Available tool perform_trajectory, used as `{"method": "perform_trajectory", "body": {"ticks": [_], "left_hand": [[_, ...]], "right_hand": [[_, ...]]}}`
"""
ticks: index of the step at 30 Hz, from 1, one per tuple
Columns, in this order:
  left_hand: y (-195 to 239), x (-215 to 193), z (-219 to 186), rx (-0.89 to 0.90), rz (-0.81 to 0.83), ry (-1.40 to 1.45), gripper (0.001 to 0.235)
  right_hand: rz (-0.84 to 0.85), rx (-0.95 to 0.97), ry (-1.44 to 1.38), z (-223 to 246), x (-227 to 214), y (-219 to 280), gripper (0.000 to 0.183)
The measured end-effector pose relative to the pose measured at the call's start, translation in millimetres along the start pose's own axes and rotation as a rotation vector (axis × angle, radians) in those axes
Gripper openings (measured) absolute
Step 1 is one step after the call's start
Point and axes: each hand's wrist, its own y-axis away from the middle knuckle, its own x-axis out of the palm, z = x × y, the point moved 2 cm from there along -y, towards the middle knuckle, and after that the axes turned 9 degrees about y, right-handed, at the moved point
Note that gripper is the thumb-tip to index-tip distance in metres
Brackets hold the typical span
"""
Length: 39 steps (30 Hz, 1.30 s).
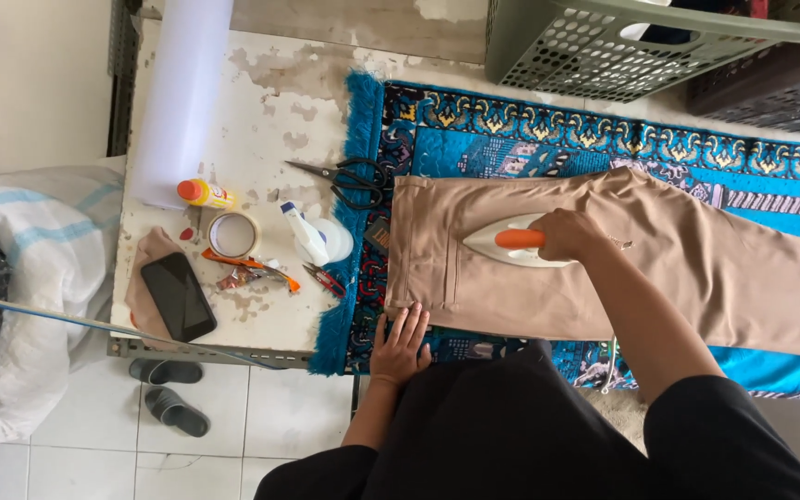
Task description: The person irons a pair of beige trousers laid flat on a patterned mat. They smooth the fabric with one hand while moving the iron with the other, then fold the trousers in half and iron the folded edge.
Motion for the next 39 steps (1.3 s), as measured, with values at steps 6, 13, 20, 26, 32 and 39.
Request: {"method": "perform_trajectory", "body": {"ticks": [6,13,20,26,32,39], "left_hand": [[-1,4,2,0.001,-0.001,-0.024,0.063],[-4,2,2,-0.004,-0.01,0.001,0.062],[2,6,1,0.003,-0.004,-0.007,0.062],[-2,2,1,0.001,-0.016,0.001,0.062],[-1,2,1,0.004,-0.018,0.0,0.062],[-4,1,1,-0.003,-0.02,-0.019,0.063]], "right_hand": [[-0.236,0.282,-0.147,-3,-5,-18,0.036],[0.009,0.06,-0.002,25,-65,36,0.034],[-0.128,0.189,-0.104,5,-23,-7,0.041],[-0.134,0.155,-0.002,12,-20,-2,0.037],[-0.166,0.147,-0.029,5,-10,-13,0.039],[-0.21,0.223,0.006,9,-16,-21,0.036]]}}
